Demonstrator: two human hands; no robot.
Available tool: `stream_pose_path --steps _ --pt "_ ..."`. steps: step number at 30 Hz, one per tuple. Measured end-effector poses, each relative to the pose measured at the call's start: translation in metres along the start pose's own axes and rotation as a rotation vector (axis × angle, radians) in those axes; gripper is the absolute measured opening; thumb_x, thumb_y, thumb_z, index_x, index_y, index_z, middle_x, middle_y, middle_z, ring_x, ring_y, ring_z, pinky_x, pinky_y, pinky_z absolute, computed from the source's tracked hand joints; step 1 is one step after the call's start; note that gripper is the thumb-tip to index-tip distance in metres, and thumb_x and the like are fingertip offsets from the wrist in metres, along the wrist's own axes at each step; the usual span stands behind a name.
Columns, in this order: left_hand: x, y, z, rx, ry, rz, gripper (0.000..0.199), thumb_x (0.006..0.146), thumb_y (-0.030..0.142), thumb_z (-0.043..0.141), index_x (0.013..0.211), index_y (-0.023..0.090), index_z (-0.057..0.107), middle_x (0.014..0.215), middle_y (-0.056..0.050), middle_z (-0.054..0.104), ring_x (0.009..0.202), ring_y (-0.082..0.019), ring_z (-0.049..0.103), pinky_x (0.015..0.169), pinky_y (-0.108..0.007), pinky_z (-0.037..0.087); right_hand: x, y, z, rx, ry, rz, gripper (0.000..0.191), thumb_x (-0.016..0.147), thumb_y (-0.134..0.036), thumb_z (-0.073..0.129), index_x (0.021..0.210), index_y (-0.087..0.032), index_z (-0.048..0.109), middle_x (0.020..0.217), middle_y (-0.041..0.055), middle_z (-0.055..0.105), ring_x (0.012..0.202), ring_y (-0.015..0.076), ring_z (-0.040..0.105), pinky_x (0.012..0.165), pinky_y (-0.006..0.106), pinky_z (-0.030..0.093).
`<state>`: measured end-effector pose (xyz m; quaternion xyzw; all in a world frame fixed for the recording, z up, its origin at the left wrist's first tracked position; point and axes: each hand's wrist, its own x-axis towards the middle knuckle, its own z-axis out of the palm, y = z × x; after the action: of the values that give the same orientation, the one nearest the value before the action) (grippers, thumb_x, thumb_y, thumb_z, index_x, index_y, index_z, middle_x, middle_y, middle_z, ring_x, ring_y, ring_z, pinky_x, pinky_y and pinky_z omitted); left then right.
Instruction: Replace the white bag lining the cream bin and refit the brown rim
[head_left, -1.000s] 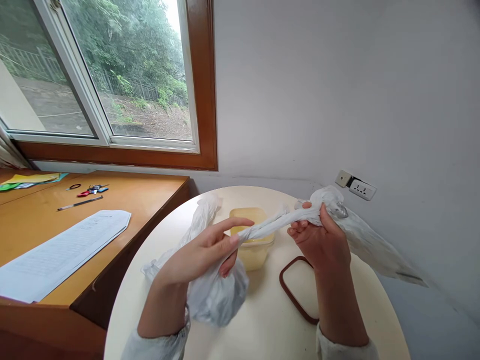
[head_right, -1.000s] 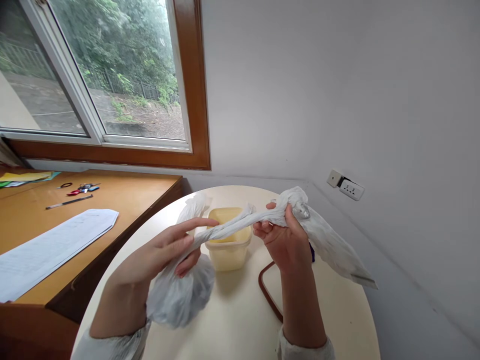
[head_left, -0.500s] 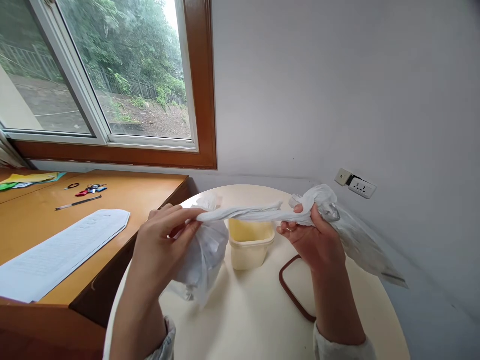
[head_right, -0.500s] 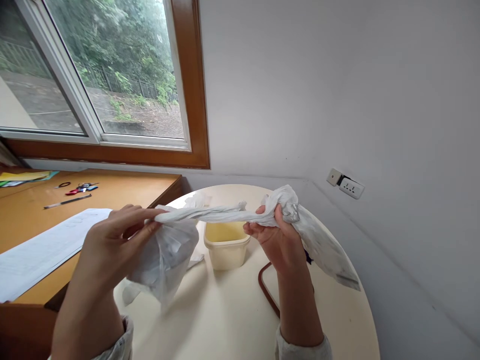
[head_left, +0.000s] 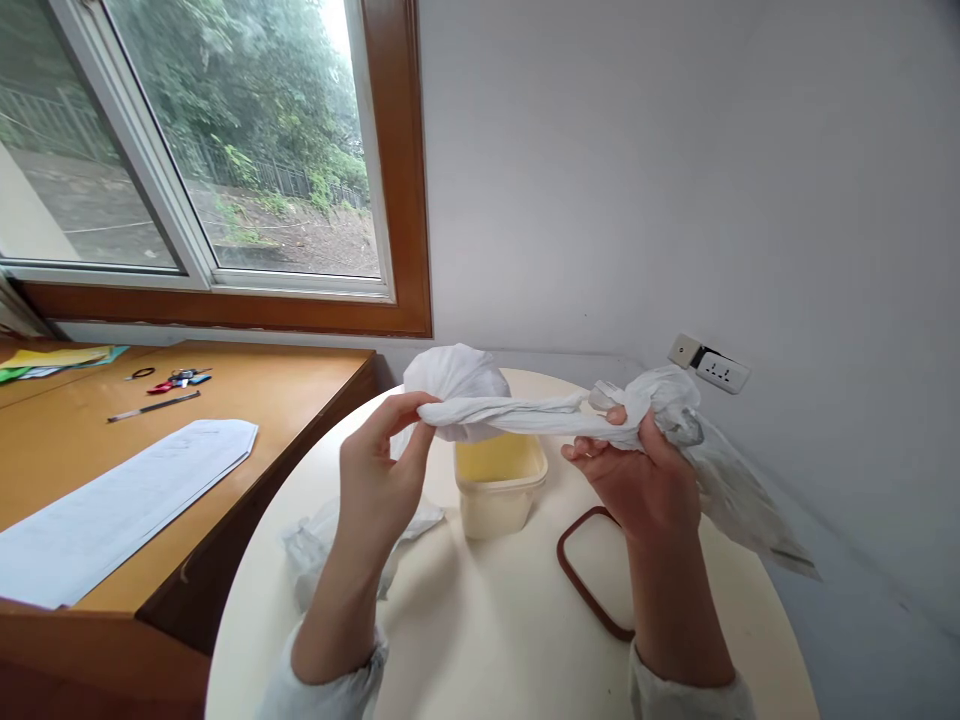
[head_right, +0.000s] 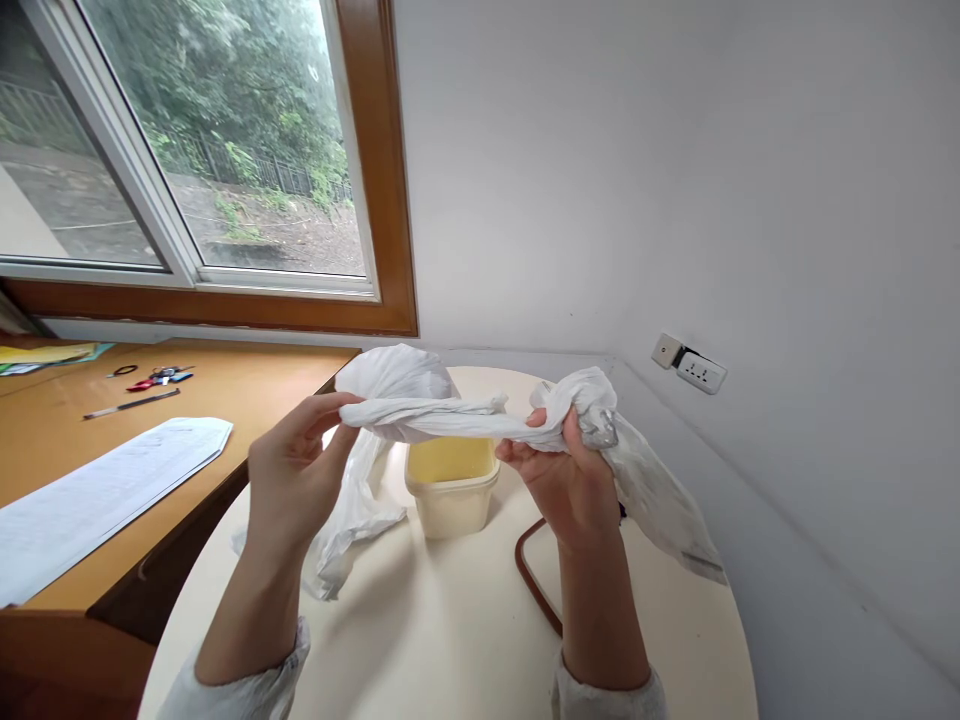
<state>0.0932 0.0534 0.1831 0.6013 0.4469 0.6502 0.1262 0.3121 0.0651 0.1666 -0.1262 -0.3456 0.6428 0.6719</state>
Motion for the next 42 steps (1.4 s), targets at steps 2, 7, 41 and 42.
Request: stream_pose_path --steps 2,7,41,42 --pt "0.000 -0.005 0.003 -0.015 -0.072 -0.013 0.012 0.081 0.024 0.057 0.090 0.020 0.063 0.088 -0.001 0.066 0.085 -0.015 0.061 0.077 -0.025 0.048 0.000 -0.002 -0.002 0.010 0.028 -0.013 0.006 0.082 -0.035 0.054 0.080 -0.029 0.056 0.076 -0.0064 0.060 0.064 0.0141 0.055 0.065 0.035 0.046" --pt "-0.001 -0.012 0.010 0.063 -0.308 -0.077 0.020 0.084 0.029 0.053 0.099 0.022 0.063 0.097 -0.003 0.066 0.093 -0.019 0.059 0.074 -0.027 0.048 0.001 -0.005 -0.006 0.006 0.096 -0.030 0.010 0.082 -0.036 0.053 0.079 -0.027 0.056 0.073 -0.0043 0.058 0.061 0.0135 0.053 0.063 0.034 0.045" --pt "-0.008 -0.054 0.025 0.415 -0.786 -0.178 0.043 0.080 0.023 0.043 0.122 0.029 0.048 0.137 -0.010 0.040 0.126 -0.030 0.038 0.093 -0.045 0.040 0.011 0.011 -0.007 -0.444 0.325 -0.092 0.022 0.057 -0.023 0.071 0.077 -0.025 0.063 0.092 0.0006 0.064 0.092 0.0222 0.059 0.083 0.045 0.048" --pt "-0.007 -0.055 0.025 0.380 -0.795 -0.172 0.043 0.078 0.018 0.041 0.118 0.028 0.052 0.132 -0.009 0.045 0.120 -0.027 0.045 0.089 -0.041 0.043 0.012 0.011 -0.007 -0.432 0.356 -0.109 0.026 0.055 -0.022 0.072 0.080 -0.025 0.063 0.093 0.0009 0.064 0.091 0.0228 0.060 0.083 0.047 0.047"
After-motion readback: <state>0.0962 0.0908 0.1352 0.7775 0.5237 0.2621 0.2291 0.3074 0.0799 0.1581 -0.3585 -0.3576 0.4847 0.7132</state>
